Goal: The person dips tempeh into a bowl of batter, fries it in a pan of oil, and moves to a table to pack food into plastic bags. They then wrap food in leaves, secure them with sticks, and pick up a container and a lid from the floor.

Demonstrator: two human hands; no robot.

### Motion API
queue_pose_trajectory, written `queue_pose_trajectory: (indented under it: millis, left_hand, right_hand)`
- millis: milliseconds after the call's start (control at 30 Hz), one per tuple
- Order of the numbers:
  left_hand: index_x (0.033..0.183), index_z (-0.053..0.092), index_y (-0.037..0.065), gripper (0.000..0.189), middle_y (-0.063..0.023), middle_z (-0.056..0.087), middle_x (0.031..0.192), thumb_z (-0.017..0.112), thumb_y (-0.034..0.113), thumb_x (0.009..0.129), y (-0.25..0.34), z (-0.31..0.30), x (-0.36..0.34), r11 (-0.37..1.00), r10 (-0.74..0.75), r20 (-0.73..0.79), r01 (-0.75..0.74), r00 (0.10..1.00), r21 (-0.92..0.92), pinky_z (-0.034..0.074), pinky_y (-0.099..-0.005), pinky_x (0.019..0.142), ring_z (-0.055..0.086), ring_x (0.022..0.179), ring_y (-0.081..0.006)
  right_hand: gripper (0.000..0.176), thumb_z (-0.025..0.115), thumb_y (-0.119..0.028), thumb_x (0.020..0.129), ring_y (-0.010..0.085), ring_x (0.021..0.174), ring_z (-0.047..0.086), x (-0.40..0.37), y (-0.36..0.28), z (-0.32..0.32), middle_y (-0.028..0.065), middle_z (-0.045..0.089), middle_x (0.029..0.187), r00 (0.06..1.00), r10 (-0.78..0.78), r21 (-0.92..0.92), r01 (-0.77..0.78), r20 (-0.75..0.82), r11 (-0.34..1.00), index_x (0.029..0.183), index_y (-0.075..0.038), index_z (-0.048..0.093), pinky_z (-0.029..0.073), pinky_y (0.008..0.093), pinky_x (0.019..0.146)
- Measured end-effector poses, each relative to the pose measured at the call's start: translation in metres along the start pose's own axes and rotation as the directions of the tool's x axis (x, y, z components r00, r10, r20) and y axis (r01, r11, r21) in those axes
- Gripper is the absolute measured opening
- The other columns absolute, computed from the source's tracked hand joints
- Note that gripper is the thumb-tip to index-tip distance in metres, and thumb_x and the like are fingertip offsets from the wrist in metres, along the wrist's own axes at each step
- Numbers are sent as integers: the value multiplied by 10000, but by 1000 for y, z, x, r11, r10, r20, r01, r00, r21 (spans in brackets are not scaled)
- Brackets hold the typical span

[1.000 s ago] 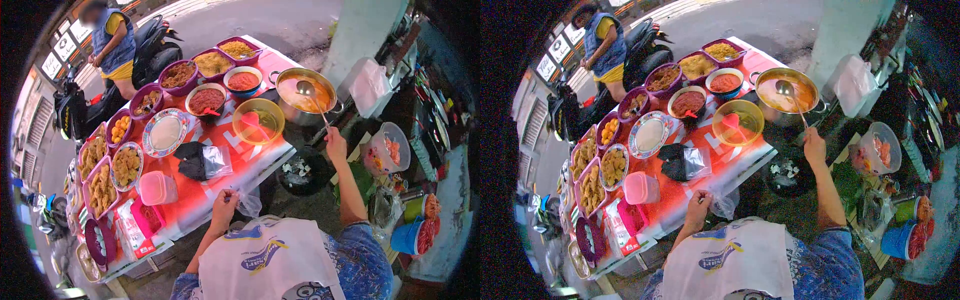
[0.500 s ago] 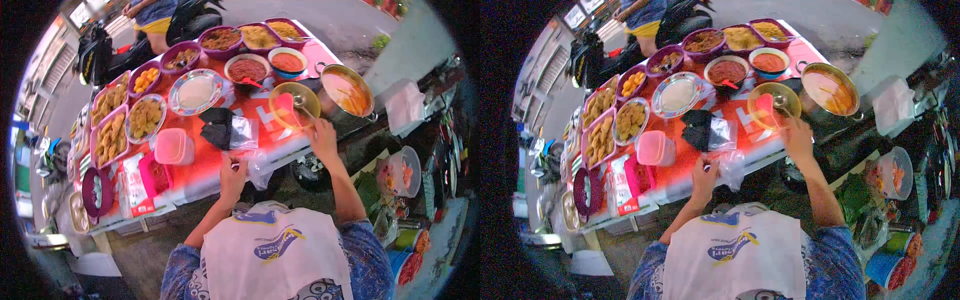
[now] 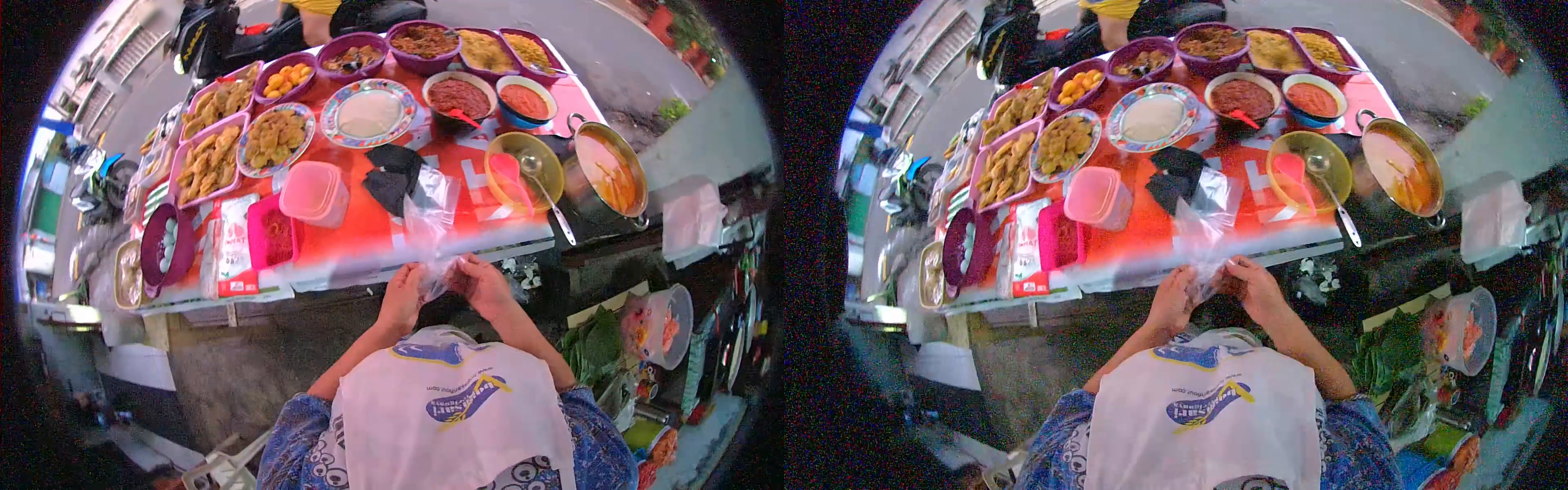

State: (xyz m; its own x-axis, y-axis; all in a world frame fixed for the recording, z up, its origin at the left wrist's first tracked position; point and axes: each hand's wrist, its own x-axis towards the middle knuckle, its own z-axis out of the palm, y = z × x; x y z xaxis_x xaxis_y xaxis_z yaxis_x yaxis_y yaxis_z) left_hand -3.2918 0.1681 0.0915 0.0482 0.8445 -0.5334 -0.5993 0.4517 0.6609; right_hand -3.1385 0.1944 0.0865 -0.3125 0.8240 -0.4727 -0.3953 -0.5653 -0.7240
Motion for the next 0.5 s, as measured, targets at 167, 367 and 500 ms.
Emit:
queue_pose_trajectory:
  millis: [167,367,500]
  left_hand:
    - [868,535,60,188,-33,564,781,427,213,870,12,-26,-15,952,-126,61,138,990,-273,464,-282,656,559,724,-148]
    - [944,542,14,326,-64,590,868,359,282,910,24,-48,-30,988,-143,57,146,988,-46,469,-295,710,579,748,-149]
    - [932,523,36,343,-58,578,809,343,328,916,34,-83,-34,924,12,233,78,973,-375,484,-337,666,579,714,-179]
  right_hand:
    - [215,489,-212,828,194,803,588,7,35,18,70,610,882,927,315,453,-373,201,810,919,-34,565,465,334,746]
    - [385,417,-373,878,204,824,586,18,48,28,86,604,941,884,119,486,-356,452,799,963,-28,563,464,344,789]
    - [420,415,-377,880,197,876,571,16,53,67,88,587,994,809,332,287,-506,485,813,1085,-19,497,448,348,817]
